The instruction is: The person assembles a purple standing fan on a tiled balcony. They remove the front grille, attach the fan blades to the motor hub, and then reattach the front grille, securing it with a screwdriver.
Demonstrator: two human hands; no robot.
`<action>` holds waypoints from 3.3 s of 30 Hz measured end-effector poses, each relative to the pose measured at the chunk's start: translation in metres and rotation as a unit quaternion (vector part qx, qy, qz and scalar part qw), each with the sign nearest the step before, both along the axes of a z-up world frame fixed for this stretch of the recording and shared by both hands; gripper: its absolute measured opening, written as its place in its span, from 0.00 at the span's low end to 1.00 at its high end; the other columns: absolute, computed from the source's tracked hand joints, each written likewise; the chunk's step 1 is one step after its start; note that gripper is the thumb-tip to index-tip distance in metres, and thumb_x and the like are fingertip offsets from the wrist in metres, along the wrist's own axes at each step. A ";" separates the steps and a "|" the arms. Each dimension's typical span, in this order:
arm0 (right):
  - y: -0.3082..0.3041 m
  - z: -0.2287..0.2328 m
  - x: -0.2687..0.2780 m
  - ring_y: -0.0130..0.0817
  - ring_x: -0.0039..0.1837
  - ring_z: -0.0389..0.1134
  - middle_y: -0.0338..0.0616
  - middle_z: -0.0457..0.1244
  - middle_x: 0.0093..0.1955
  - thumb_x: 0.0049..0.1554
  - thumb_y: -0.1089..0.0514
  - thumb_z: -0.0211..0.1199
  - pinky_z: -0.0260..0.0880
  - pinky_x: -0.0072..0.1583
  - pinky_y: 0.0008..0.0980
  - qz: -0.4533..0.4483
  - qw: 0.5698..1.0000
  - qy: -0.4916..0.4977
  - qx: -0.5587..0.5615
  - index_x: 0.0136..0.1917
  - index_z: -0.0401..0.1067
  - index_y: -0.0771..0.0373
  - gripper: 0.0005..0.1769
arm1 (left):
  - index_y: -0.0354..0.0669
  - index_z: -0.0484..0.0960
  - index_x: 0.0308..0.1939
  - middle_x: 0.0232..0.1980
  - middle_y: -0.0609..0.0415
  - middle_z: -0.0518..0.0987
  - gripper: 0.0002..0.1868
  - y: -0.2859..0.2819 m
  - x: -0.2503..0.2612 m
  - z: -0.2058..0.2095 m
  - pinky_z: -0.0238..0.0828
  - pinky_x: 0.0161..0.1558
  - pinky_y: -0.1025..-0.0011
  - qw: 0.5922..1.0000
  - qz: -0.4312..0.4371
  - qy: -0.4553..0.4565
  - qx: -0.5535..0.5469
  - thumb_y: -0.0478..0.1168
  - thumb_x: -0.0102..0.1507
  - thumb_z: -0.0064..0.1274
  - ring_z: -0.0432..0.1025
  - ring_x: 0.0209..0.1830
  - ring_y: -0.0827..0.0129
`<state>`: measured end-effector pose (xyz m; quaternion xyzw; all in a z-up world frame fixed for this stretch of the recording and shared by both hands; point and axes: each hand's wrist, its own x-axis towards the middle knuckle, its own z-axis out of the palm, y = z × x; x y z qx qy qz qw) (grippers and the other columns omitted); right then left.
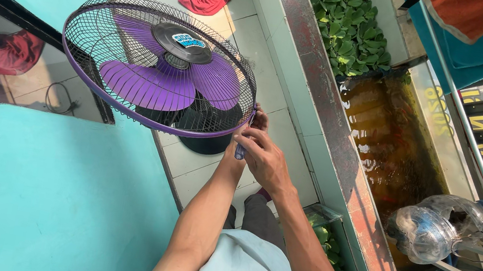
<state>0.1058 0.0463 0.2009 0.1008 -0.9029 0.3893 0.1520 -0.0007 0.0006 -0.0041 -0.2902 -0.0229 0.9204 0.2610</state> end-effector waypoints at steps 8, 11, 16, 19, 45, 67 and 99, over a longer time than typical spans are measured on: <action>-0.001 0.006 -0.006 0.45 0.58 0.72 0.48 0.66 0.61 0.49 0.71 0.70 0.77 0.56 0.40 0.029 0.999 -0.007 -0.022 0.63 0.74 0.61 0.28 | 0.29 0.78 0.48 0.39 0.46 0.80 0.13 -0.002 -0.004 -0.007 0.81 0.45 0.66 0.999 0.006 -0.033 0.040 0.39 0.69 0.47 0.77 0.38 0.62; -0.004 0.001 -0.007 0.43 0.58 0.73 0.43 0.68 0.60 0.48 0.68 0.72 0.77 0.56 0.38 -0.006 1.000 0.002 -0.022 0.58 0.74 0.56 0.24 | 0.28 0.78 0.48 0.40 0.45 0.80 0.13 0.001 -0.004 -0.017 0.82 0.44 0.66 0.999 0.011 -0.026 0.041 0.39 0.72 0.47 0.77 0.38 0.62; -0.001 0.006 -0.009 0.43 0.58 0.72 0.43 0.68 0.61 0.48 0.71 0.68 0.78 0.55 0.37 0.004 0.998 -0.032 -0.044 0.59 0.72 0.59 0.25 | 0.29 0.77 0.50 0.41 0.46 0.79 0.14 0.000 -0.006 -0.026 0.82 0.46 0.65 1.000 -0.005 -0.004 0.027 0.39 0.72 0.45 0.77 0.39 0.63; 0.005 0.013 -0.008 0.45 0.58 0.72 0.46 0.68 0.62 0.47 0.73 0.66 0.77 0.56 0.40 0.039 0.999 -0.029 -0.022 0.60 0.74 0.60 0.27 | 0.32 0.77 0.50 0.44 0.46 0.81 0.17 -0.002 -0.003 -0.027 0.80 0.45 0.63 0.999 -0.010 -0.040 0.020 0.42 0.68 0.40 0.78 0.40 0.62; -0.003 0.007 -0.016 0.41 0.57 0.74 0.39 0.69 0.60 0.52 0.65 0.71 0.78 0.55 0.37 0.027 0.998 -0.053 -0.025 0.57 0.72 0.58 0.19 | 0.28 0.75 0.55 0.50 0.36 0.81 0.26 0.001 -0.006 -0.076 0.78 0.53 0.53 0.991 0.000 0.005 0.134 0.49 0.73 0.33 0.80 0.43 0.49; -0.004 0.008 -0.019 0.37 0.51 0.74 0.41 0.69 0.59 0.53 0.65 0.70 0.78 0.51 0.35 0.028 0.999 -0.032 -0.032 0.57 0.73 0.57 0.18 | 0.26 0.72 0.59 0.53 0.37 0.80 0.25 -0.002 -0.001 -0.056 0.76 0.55 0.63 0.997 -0.016 0.082 -0.005 0.45 0.75 0.26 0.78 0.46 0.56; -0.010 0.003 -0.012 0.39 0.59 0.73 0.40 0.68 0.61 0.51 0.67 0.69 0.79 0.56 0.35 0.014 0.998 -0.034 -0.048 0.57 0.74 0.58 0.20 | 0.27 0.78 0.53 0.48 0.41 0.82 0.15 -0.012 0.004 -0.005 0.79 0.55 0.61 0.998 -0.002 0.012 0.056 0.37 0.74 0.40 0.80 0.42 0.58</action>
